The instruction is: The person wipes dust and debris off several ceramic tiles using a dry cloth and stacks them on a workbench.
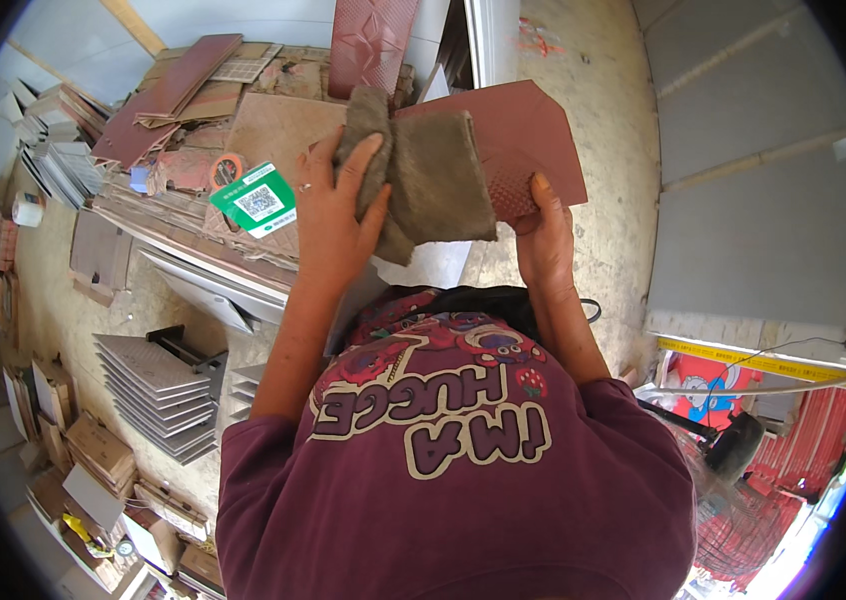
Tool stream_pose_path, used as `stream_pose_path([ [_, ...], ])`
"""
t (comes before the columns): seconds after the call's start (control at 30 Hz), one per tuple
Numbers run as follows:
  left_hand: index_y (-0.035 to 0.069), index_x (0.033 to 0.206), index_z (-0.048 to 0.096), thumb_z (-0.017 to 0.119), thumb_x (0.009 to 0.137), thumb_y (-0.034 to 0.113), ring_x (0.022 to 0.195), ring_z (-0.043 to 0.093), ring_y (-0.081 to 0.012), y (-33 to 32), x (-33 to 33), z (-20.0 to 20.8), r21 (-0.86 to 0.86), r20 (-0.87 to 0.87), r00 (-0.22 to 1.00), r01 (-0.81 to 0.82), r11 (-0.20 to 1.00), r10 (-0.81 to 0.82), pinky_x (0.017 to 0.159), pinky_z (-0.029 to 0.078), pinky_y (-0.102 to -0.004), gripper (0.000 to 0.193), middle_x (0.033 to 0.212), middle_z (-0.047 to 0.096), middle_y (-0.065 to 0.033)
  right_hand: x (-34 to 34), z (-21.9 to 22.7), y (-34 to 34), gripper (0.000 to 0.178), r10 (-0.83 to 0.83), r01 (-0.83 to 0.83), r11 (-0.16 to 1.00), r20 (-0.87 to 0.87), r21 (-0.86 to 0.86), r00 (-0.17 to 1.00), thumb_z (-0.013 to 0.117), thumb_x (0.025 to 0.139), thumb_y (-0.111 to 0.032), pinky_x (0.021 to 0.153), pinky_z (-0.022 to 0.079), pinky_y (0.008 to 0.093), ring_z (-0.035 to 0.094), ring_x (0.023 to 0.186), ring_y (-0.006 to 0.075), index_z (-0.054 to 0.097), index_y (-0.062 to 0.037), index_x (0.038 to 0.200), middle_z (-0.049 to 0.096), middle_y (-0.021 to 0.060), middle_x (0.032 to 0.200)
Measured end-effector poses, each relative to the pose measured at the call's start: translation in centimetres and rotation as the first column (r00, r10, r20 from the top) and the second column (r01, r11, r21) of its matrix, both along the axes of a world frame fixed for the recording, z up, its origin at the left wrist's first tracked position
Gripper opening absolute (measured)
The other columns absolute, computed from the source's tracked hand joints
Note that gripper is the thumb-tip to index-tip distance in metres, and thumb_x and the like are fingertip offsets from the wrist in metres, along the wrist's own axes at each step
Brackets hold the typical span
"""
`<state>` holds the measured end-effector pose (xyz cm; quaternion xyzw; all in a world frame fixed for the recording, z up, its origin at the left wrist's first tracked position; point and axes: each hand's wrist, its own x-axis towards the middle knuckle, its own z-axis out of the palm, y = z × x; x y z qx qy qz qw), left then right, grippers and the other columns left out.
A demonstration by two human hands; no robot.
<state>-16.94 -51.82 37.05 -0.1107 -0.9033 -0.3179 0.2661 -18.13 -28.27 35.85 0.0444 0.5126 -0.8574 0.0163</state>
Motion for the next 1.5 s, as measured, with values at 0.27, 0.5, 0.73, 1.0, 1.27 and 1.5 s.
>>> stream_pose_path([
  [0.27, 0.010, 0.123, 0.055, 0.064, 0.078, 0.004, 0.112, 0.047, -0.0419, 1.7, -1.3, -0.1, 0.156, -0.055, 0.996, 0.077, 0.985, -0.070, 0.094, 0.040, -0.0461, 0.046, 0.127, 0.047, -0.0205, 0.0, -0.1, 0.4, 0.045, 0.013, -0.013, 0.999, 0.009, 0.036, 1.000, 0.047, 0.097, -0.030, 0.088, 0.049, 0.0388, 0.060, 0.106, 0.0213, 0.044, -0.0027, 0.131, 0.058, 0.0087, 0.122],
  [0.5, 0.011, 0.120, 0.056, 0.066, 0.073, 0.006, 0.114, 0.049, -0.0378, 4.9, -2.2, 1.7, -0.012, -0.142, 0.957, 0.253, 0.968, -0.252, 0.096, 0.040, -0.0464, 0.049, 0.125, 0.050, -0.0171, 0.9, -0.5, -0.1, 0.038, -0.040, 0.039, 0.999, 0.023, 0.024, 0.999, 0.046, 0.097, -0.028, 0.098, 0.039, 0.0303, 0.054, 0.110, 0.0167, 0.055, 0.0011, 0.121, 0.059, 0.0065, 0.120],
  [0.73, 0.009, 0.122, 0.056, 0.066, 0.074, 0.007, 0.109, 0.053, -0.0353, 2.0, -2.4, 0.4, 0.085, -0.178, 0.980, 0.101, 0.991, -0.084, 0.092, 0.042, -0.0433, 0.050, 0.117, 0.059, -0.0140, 0.5, 0.0, 1.5, 0.045, -0.053, 0.053, 0.999, 0.023, 0.004, 0.998, 0.049, 0.096, -0.029, 0.094, 0.045, 0.0371, 0.055, 0.113, 0.0211, 0.045, -0.0015, 0.131, 0.056, 0.0084, 0.126],
  [1.0, 0.007, 0.123, 0.058, 0.064, 0.078, 0.000, 0.103, 0.055, -0.0246, -0.7, -1.1, -1.9, 0.549, 0.002, 0.998, -0.052, 0.834, 0.062, 0.091, 0.042, -0.0326, 0.046, 0.105, 0.063, -0.0130, -0.2, -0.1, 2.8, 0.042, -0.086, 0.085, 0.996, -0.036, -0.029, 0.996, 0.047, 0.096, -0.028, 0.092, 0.049, 0.0397, 0.058, 0.112, 0.0235, 0.046, -0.0027, 0.129, 0.056, 0.0091, 0.125],
  [1.27, 0.003, 0.128, 0.051, 0.057, 0.090, 0.013, 0.100, 0.059, -0.0172, -1.4, -1.7, -2.4, 0.991, 0.124, 0.976, -0.114, 0.066, -0.178, 0.087, 0.046, -0.0283, 0.039, 0.117, 0.059, -0.0079, 0.0, -0.7, 3.2, 0.042, -0.085, 0.086, 0.990, 0.017, -0.109, 0.996, 0.046, 0.096, -0.031, 0.093, 0.049, 0.0399, 0.058, 0.113, 0.0244, 0.049, -0.0024, 0.127, 0.057, 0.0102, 0.126],
  [1.5, 0.002, 0.129, 0.049, 0.053, 0.095, 0.027, 0.100, 0.060, -0.0179, -0.6, -2.0, -2.7, 0.956, 0.211, 0.865, -0.279, -0.087, -0.456, 0.084, 0.049, -0.0300, 0.042, 0.117, 0.060, -0.0089, 0.2, -1.2, 3.2, 0.044, -0.076, 0.080, 0.986, 0.028, -0.147, 0.997, 0.044, 0.096, -0.031, 0.095, 0.047, 0.0405, 0.057, 0.114, 0.0257, 0.048, -0.0016, 0.128, 0.056, 0.0124, 0.127],
])
